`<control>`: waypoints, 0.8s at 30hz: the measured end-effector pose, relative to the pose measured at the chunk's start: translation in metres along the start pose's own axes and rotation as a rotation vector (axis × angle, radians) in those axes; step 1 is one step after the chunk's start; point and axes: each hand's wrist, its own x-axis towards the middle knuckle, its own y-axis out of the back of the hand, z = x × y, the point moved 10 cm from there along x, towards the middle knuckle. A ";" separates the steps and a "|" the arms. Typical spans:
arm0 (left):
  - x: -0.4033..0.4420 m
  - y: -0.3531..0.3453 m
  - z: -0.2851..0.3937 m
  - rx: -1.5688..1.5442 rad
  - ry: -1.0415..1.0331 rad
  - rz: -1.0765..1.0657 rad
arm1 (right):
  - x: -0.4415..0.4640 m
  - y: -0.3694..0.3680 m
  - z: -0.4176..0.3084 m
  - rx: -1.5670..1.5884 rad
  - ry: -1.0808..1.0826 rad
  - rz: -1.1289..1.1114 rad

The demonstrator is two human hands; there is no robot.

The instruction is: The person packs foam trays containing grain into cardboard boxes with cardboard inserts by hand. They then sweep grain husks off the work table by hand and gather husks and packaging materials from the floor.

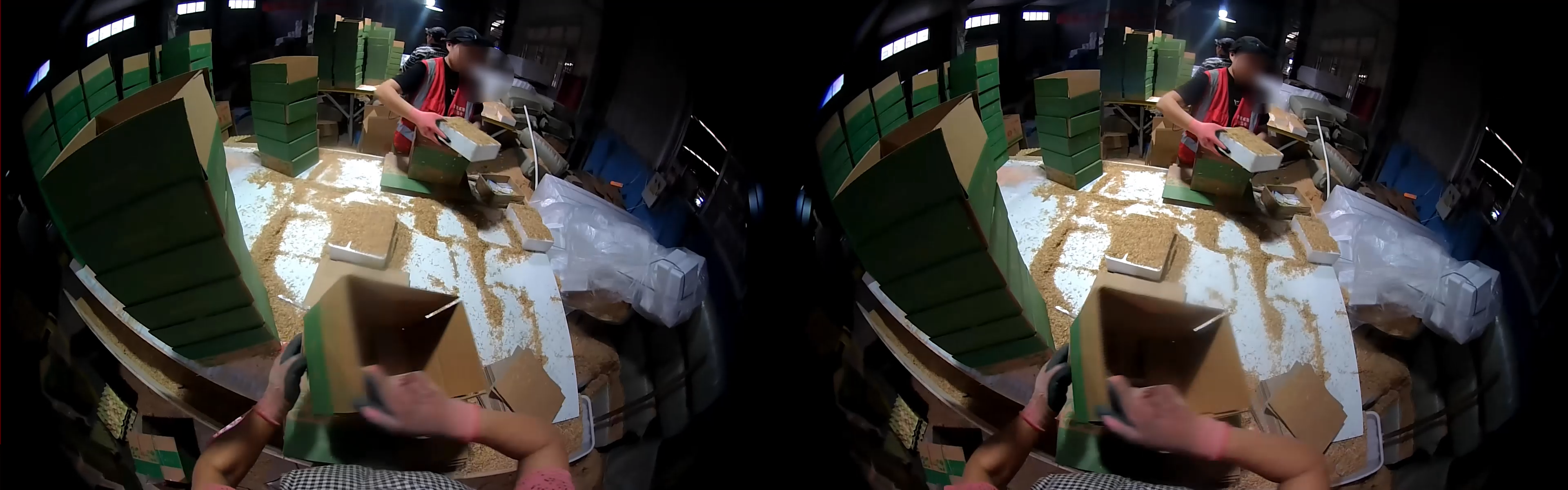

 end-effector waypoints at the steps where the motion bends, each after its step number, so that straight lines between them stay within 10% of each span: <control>1: -0.004 0.006 0.001 -0.153 0.025 0.102 | 0.006 -0.036 -0.043 -0.355 0.527 0.258; 3: -0.026 0.024 -0.044 -0.574 0.202 0.254 | 0.023 -0.098 -0.078 -0.482 0.754 0.023; 4: -0.028 0.029 -0.050 -0.710 0.279 0.275 | 0.048 -0.111 -0.073 0.010 0.365 -0.294; 5: -0.031 0.033 -0.054 -0.846 0.356 0.309 | 0.048 -0.125 -0.076 0.142 0.419 -0.281; 7: -0.038 0.039 0.018 -0.460 0.654 0.520 | 0.051 -0.133 -0.072 0.254 0.483 -0.490; 8: -0.034 0.042 0.025 -0.013 0.245 0.389 | 0.059 -0.129 -0.061 0.405 0.538 -0.485; 10: -0.023 0.030 0.017 0.411 0.124 0.215 | 0.146 -0.070 0.020 1.074 0.187 -0.533; 14: -0.025 0.027 0.000 -0.026 0.220 0.214 | 0.282 -0.116 0.224 2.199 -0.625 -0.434; 15: -0.022 0.026 0.004 -0.023 0.248 0.227 | 0.294 -0.150 0.257 2.259 -0.567 -0.492; 18: -0.017 0.024 0.000 0.042 0.300 0.231 | 0.292 -0.230 0.354 1.688 -1.200 0.258; 20: -0.016 0.024 -0.009 -0.067 0.362 0.274 | 0.323 -0.260 0.371 1.983 -1.016 0.036; 24: -0.013 0.027 -0.008 0.057 0.374 0.228 | 0.277 -0.256 0.471 1.746 -1.296 0.401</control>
